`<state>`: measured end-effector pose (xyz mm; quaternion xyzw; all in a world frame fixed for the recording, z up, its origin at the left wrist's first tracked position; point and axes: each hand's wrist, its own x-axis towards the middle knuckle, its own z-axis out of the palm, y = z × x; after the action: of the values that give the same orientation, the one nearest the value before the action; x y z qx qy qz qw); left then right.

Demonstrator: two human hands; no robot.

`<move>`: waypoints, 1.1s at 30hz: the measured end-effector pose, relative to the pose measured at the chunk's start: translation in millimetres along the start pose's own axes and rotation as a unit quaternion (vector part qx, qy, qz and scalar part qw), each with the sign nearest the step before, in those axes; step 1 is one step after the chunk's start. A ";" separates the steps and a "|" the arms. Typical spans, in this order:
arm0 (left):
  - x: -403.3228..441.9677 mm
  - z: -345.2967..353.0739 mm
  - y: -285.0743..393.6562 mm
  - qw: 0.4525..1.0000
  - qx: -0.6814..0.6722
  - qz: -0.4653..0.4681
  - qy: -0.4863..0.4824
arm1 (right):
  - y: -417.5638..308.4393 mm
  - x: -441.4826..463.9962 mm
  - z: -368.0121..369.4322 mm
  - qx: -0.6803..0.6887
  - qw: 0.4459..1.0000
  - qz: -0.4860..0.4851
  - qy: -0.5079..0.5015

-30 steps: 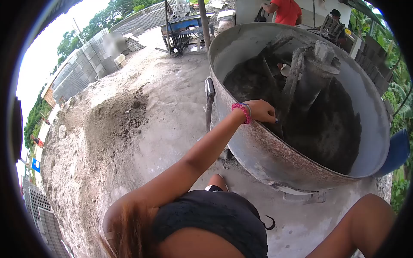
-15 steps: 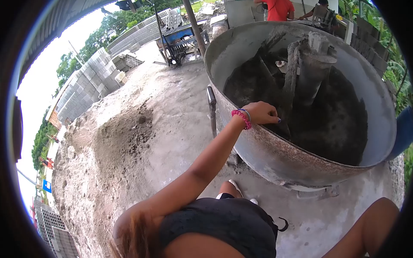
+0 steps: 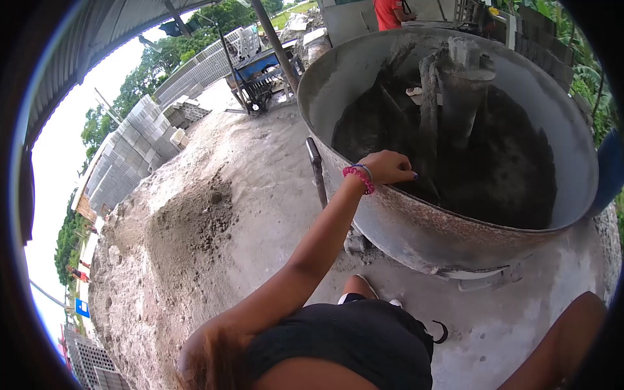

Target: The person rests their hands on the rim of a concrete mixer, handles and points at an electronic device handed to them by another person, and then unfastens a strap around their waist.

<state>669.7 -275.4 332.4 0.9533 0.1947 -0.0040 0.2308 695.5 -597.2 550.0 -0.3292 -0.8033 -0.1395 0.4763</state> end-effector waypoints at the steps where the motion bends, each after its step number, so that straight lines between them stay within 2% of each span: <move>1: -0.4 3.9 -0.6 1.000 -0.002 0.000 0.003 | -0.9 -0.4 -1.2 -0.001 1.000 -0.002 0.001; 9: 1.8 -4.8 -5.6 0.999 0.030 0.006 -0.023 | -5.3 -0.6 -4.5 -0.012 1.000 0.002 -0.001; 13: 4.2 12.1 -1.2 1.000 0.004 0.006 -0.026 | -6.3 0.8 -7.6 -0.015 1.000 0.008 -0.014; 19: -2.5 -8.7 -4.7 0.999 0.014 -0.003 -0.032 | -14.1 -0.5 -14.6 -0.022 1.000 -0.003 -0.004; 24: 7.4 5.9 -6.6 0.999 -0.018 0.015 -0.035 | -20.4 1.9 -18.2 -0.044 0.999 -0.005 -0.011; 29: -2.1 1.5 -2.8 0.999 -0.035 0.018 -0.032 | -41.0 -3.6 -64.7 -0.097 0.991 -0.057 0.067; 31: 7.3 0.9 -5.6 0.996 -0.068 0.027 -0.042 | -34.1 -24.6 -82.5 -0.168 0.975 -0.028 0.144; 33: 9.0 2.5 -11.2 0.994 -0.103 0.038 -0.016 | 9.2 -62.6 -74.7 -0.279 0.940 0.107 0.162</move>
<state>674.0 -264.1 324.3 0.9309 0.1539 0.0097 0.3312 772.5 -655.3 533.3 -0.5062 -0.6039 -0.3575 0.5013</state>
